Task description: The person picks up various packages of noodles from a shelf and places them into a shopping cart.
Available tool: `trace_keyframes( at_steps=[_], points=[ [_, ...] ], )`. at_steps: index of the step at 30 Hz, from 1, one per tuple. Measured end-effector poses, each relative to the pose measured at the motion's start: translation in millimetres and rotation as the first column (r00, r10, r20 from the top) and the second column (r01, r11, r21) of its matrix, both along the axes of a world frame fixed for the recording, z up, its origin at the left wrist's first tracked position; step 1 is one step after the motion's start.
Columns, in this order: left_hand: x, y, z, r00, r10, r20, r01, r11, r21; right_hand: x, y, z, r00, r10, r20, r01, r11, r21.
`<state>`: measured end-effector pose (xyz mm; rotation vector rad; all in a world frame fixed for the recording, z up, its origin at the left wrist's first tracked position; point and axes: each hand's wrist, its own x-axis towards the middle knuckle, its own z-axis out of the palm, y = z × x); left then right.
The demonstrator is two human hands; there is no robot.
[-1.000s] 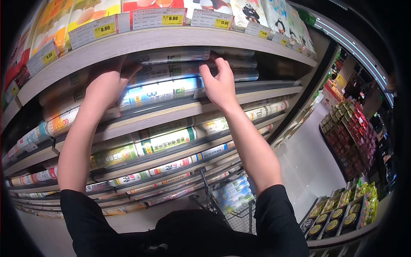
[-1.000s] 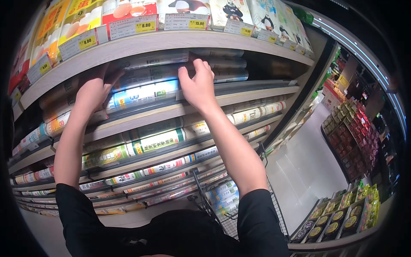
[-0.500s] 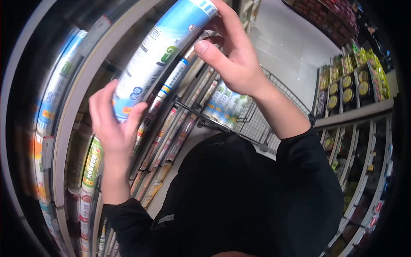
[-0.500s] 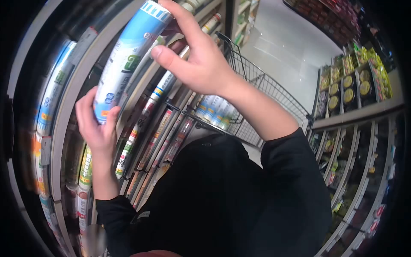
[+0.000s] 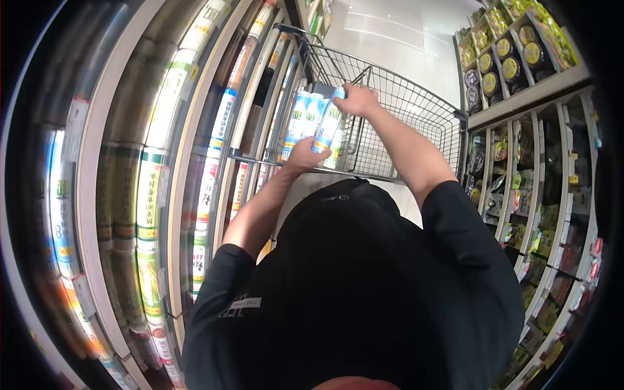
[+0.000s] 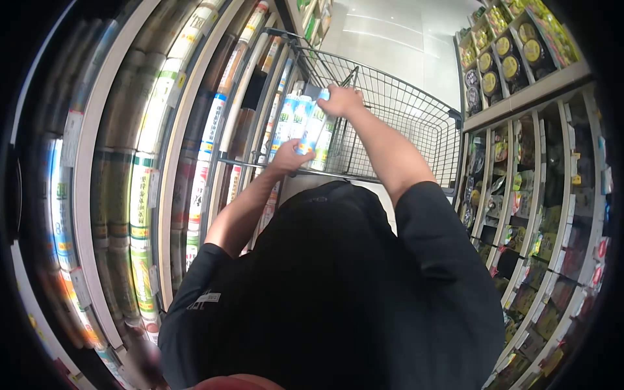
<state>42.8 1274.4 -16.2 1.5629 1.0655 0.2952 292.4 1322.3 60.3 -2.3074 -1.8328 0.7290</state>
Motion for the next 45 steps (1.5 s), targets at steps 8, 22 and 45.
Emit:
trace_keyframes(
  at_steps=[8, 22, 45],
  points=[
    [15, -11, -36, 0.953, -0.075, -0.295, 0.13, 0.977, 0.169, -8, -6, -25, 0.877, 0.267, 0.4, -0.196, 0.958, -0.209],
    [-3, -16, -49, 0.931, -0.301, -0.207, 0.351, 0.895, 0.277, -1, -9, -45, 0.845, 0.342, 0.412, -0.304, 0.94, -0.156],
    [-198, -72, 264, 0.964, 0.229, -0.133, 0.065, 0.283, 0.957, -160, 10, 109, 0.809, 0.559, -0.182, -0.248, 0.606, 0.756]
  ],
)
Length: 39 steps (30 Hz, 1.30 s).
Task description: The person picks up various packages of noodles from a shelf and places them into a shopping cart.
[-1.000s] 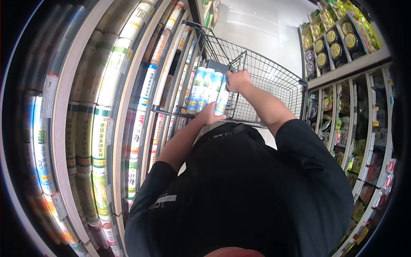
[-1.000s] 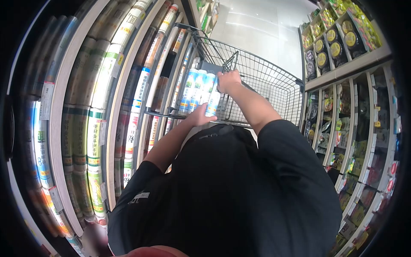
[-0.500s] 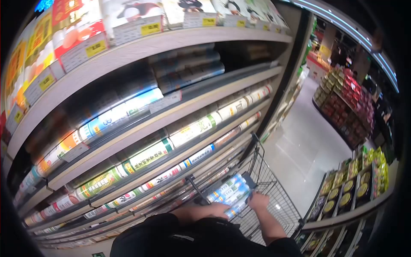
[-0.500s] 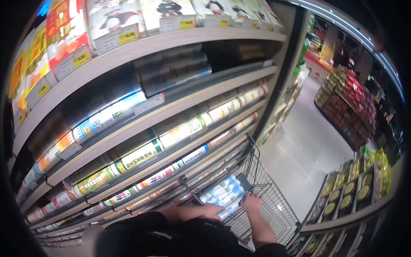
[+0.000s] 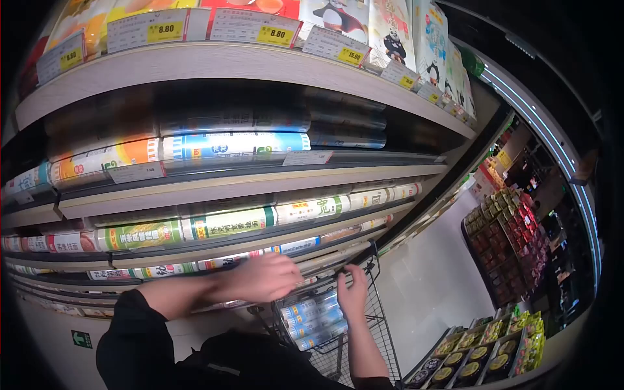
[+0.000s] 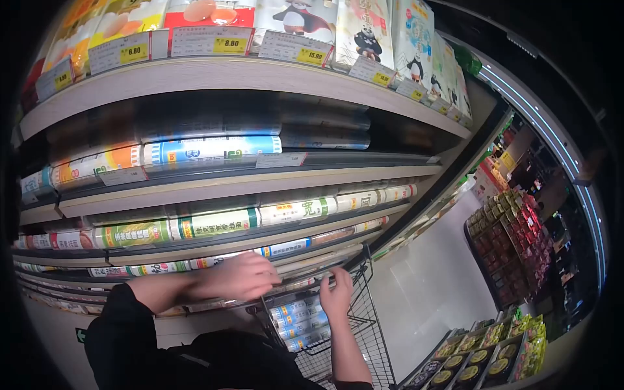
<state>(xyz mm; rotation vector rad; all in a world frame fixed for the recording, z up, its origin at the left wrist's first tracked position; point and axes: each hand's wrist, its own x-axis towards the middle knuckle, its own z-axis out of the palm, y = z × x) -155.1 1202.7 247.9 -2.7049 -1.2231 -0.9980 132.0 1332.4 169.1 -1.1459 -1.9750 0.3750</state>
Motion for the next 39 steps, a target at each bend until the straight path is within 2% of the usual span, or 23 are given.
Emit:
trace_keyframes(
  at_steps=[2, 3, 4, 6, 7, 8, 9, 11, 14, 18, 21, 22, 23, 25, 27, 29, 31, 33, 34, 35, 36, 37, 39],
  points=[
    [-37, -13, 87, 0.986, 0.156, -0.057, -0.135, 0.954, 0.268, -56, -2, 77, 0.981, 0.16, -0.11, -0.144, 0.979, 0.142],
    [-52, -20, 127, 0.943, 0.279, -0.183, -0.196, 0.907, 0.373, -80, -4, 116, 0.964, 0.241, -0.11, -0.209, 0.948, 0.242],
    [-74, -32, 181, 0.833, 0.526, -0.174, -0.373, 0.764, 0.526, -117, -2, 167, 0.914, 0.365, -0.175, -0.286, 0.888, 0.36],
    [-96, -43, 214, 0.602, 0.784, -0.155, -0.548, 0.545, 0.634, -154, 4, 206, 0.887, 0.436, -0.154, -0.329, 0.829, 0.452],
    [-105, -51, 217, 0.425, 0.885, -0.189, -0.692, 0.452, 0.563, -171, 15, 218, 0.84, 0.521, -0.151, -0.39, 0.774, 0.499],
    [-111, -59, 227, 0.332, 0.899, -0.285, -0.822, 0.424, 0.379, -185, 21, 231, 0.827, 0.553, -0.103, -0.411, 0.72, 0.56],
    [-120, -61, 236, 0.307, 0.879, -0.363, -0.887, 0.403, 0.225, -197, 29, 241, 0.845, 0.534, -0.041, -0.405, 0.688, 0.603],
    [-126, -67, 238, 0.395, 0.866, -0.307, -0.878, 0.454, 0.153, -217, 35, 251, 0.909, 0.414, -0.037, -0.315, 0.744, 0.589],
    [-131, -65, 242, 0.419, 0.852, -0.313, -0.868, 0.477, 0.137, -227, 36, 265, 0.907, 0.415, -0.064, -0.408, 0.907, 0.104],
    [-141, -59, 236, 0.441, 0.844, -0.305, -0.849, 0.502, 0.164, -227, 47, 249, 0.824, 0.545, -0.156, -0.504, 0.83, 0.238],
    [-125, -60, 222, 0.375, 0.899, -0.225, -0.793, 0.437, 0.424, -212, 39, 231, 0.75, 0.607, -0.263, -0.448, 0.759, 0.472],
    [-123, -60, 211, 0.406, 0.898, -0.168, -0.648, 0.413, 0.64, -201, 35, 228, 0.711, 0.646, -0.278, -0.479, 0.735, 0.48],
    [-119, -61, 205, 0.537, 0.834, -0.129, -0.481, 0.429, 0.765, -184, 25, 227, 0.701, 0.65, -0.294, -0.469, 0.731, 0.496],
    [-87, -69, 192, 0.667, 0.74, -0.092, -0.462, 0.507, 0.728, -151, 6, 222, 0.594, 0.713, -0.373, -0.494, 0.689, 0.53],
    [-46, -82, 172, 0.808, 0.583, 0.079, -0.569, 0.74, 0.358, -113, -9, 211, 0.536, 0.726, -0.431, -0.521, 0.686, 0.508],
    [-23, -72, 143, 0.882, 0.431, 0.19, -0.461, 0.873, 0.158, -75, -21, 195, 0.548, 0.667, -0.505, -0.524, 0.744, 0.414],
    [-1, -58, 103, 0.889, 0.347, 0.298, -0.341, 0.937, -0.074, -42, -22, 166, 0.598, 0.544, -0.589, -0.451, 0.835, 0.313],
    [27, -33, 46, 0.845, 0.367, 0.388, -0.257, 0.916, -0.308, -8, -18, 129, 0.751, 0.323, -0.577, -0.35, 0.934, 0.067],
    [40, -26, 11, 0.747, 0.404, 0.528, -0.059, 0.832, -0.552, 7, -13, 107, 0.829, 0.201, -0.522, -0.27, 0.961, -0.06],
    [56, -17, -11, 0.769, 0.428, 0.474, -0.026, 0.763, -0.646, 21, -9, 81, 0.895, 0.083, -0.438, -0.163, 0.975, -0.149],
    [66, -2, -50, 0.811, 0.357, 0.463, 0.024, 0.771, -0.636, 37, -6, 57, 0.951, 0.003, -0.308, -0.091, 0.958, -0.272],
    [84, 5, -68, 0.74, 0.394, 0.545, 0.199, 0.646, -0.737, 51, -7, 35, 0.977, -0.071, -0.203, 0.001, 0.946, -0.323],
    [115, 10, -129, 0.599, 0.488, 0.635, 0.387, 0.517, -0.763, 81, 1, -23, 0.981, -0.134, -0.143, 0.055, 0.886, -0.46]
  ],
)
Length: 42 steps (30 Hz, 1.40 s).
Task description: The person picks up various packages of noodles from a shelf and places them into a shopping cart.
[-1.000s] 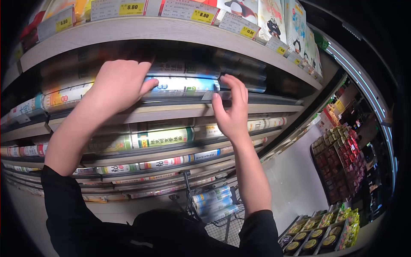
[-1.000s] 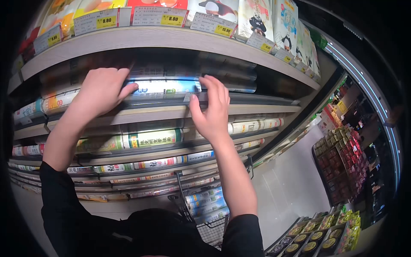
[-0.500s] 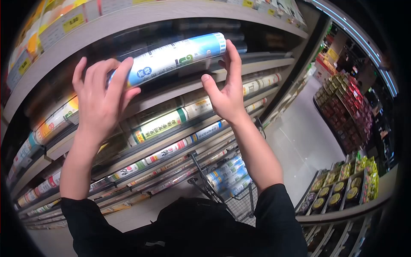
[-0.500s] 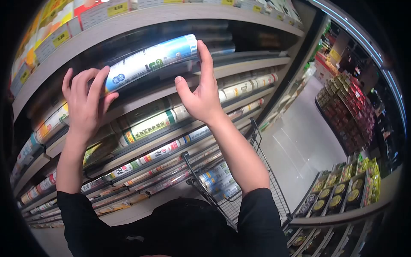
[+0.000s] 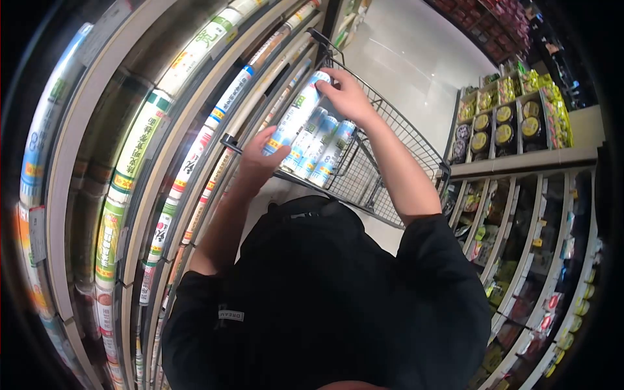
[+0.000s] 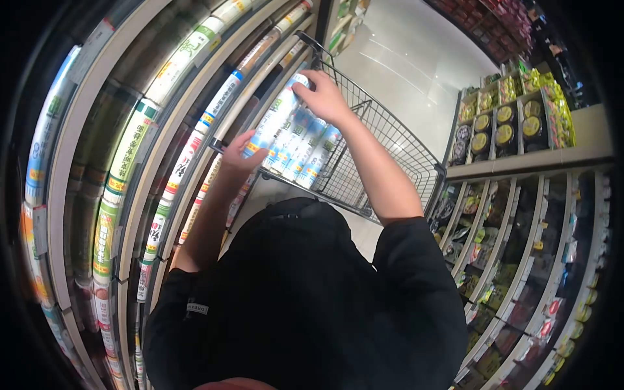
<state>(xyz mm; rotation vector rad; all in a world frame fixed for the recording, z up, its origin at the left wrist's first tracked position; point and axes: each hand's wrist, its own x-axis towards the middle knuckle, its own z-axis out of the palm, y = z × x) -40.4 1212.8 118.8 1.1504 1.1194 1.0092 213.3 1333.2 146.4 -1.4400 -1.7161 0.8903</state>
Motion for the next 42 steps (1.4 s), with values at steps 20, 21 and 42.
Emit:
trace_keyframes(
  at_steps=[20, 21, 42],
  points=[
    [66, 29, -203, 0.779, -0.413, -0.472, 0.423, 0.902, -0.093, 49, 3, -163, 0.782, 0.163, 0.602, 0.15, 0.888, -0.436],
    [69, 26, -192, 0.73, -0.332, -0.597, 0.386, 0.922, -0.042, 48, 5, -174, 0.763, 0.126, 0.634, 0.174, 0.905, -0.389],
    [-54, 17, -121, 0.078, 0.24, -0.968, 0.524, 0.816, 0.244, 113, -24, -181, 0.686, -0.307, 0.659, 0.509, 0.851, -0.133]
  ],
)
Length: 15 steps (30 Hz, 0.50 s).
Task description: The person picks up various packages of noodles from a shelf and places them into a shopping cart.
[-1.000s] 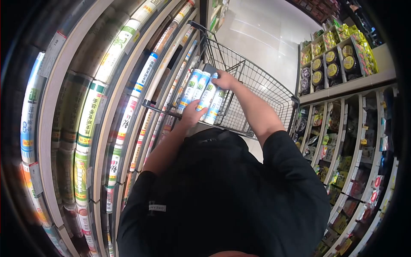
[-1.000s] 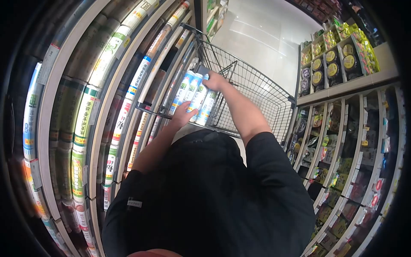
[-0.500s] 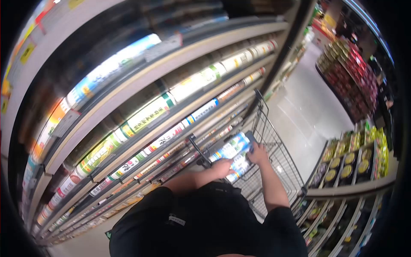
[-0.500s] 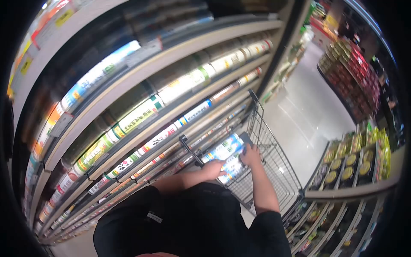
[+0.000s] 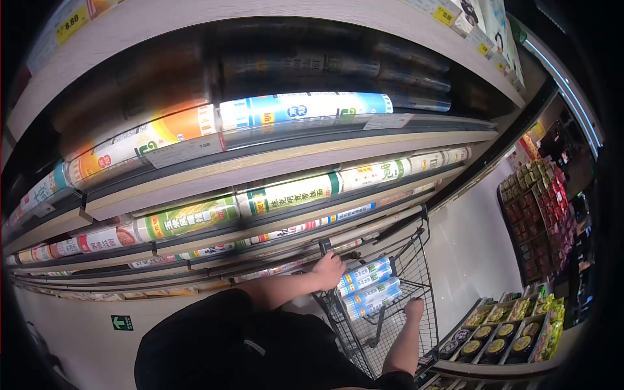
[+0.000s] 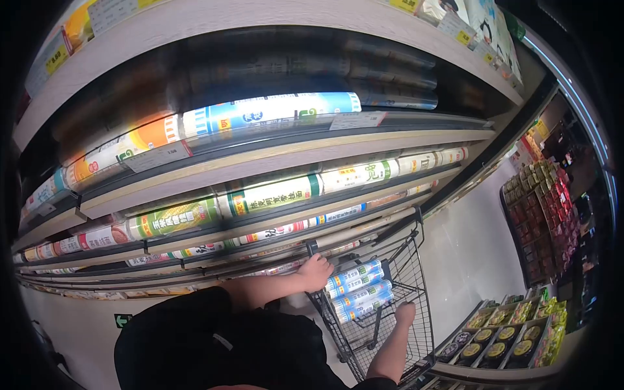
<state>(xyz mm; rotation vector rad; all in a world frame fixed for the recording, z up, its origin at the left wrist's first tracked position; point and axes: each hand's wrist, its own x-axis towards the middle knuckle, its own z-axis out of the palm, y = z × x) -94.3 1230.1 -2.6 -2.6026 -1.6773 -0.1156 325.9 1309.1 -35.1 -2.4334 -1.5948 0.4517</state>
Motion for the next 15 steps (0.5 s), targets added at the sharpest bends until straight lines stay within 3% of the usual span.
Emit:
trace_keyframes(
  at_steps=[2, 3, 9, 10, 11, 12, 14, 15],
  points=[
    [-5, -12, 4, 0.998, -0.059, -0.023, 0.059, 0.998, 0.012, 3, -10, -1, 1.0, -0.013, -0.021, 0.013, 1.0, 0.008],
    [-5, -16, 12, 0.997, -0.055, -0.057, 0.05, 0.994, -0.099, 16, -4, -23, 0.996, -0.056, -0.074, 0.054, 0.998, -0.03],
    [-25, -54, 16, 1.0, 0.004, 0.015, -0.003, 0.996, -0.091, 26, -26, -78, 0.996, 0.06, 0.069, -0.074, 0.973, 0.221],
    [-27, -60, 12, 1.0, 0.02, 0.025, -0.018, 0.997, -0.073, 22, -31, -86, 0.999, 0.037, -0.03, -0.03, 0.978, 0.208],
    [-30, -66, -6, 0.995, 0.032, 0.094, -0.039, 0.997, 0.073, 20, -34, -93, 0.992, 0.016, -0.127, 0.009, 0.981, 0.194],
    [-33, -75, -5, 0.993, 0.043, 0.111, -0.048, 0.998, 0.045, 19, -38, -96, 0.976, -0.005, -0.219, 0.044, 0.984, 0.175],
    [-42, -90, 3, 0.986, 0.076, 0.147, -0.076, 0.997, -0.006, -20, -68, -48, 0.916, -0.116, -0.385, 0.15, 0.987, 0.058],
    [-45, -96, -5, 0.987, 0.089, 0.132, -0.092, 0.996, 0.012, -33, -77, -42, 0.91, -0.131, -0.395, 0.176, 0.981, 0.08]
  ],
)
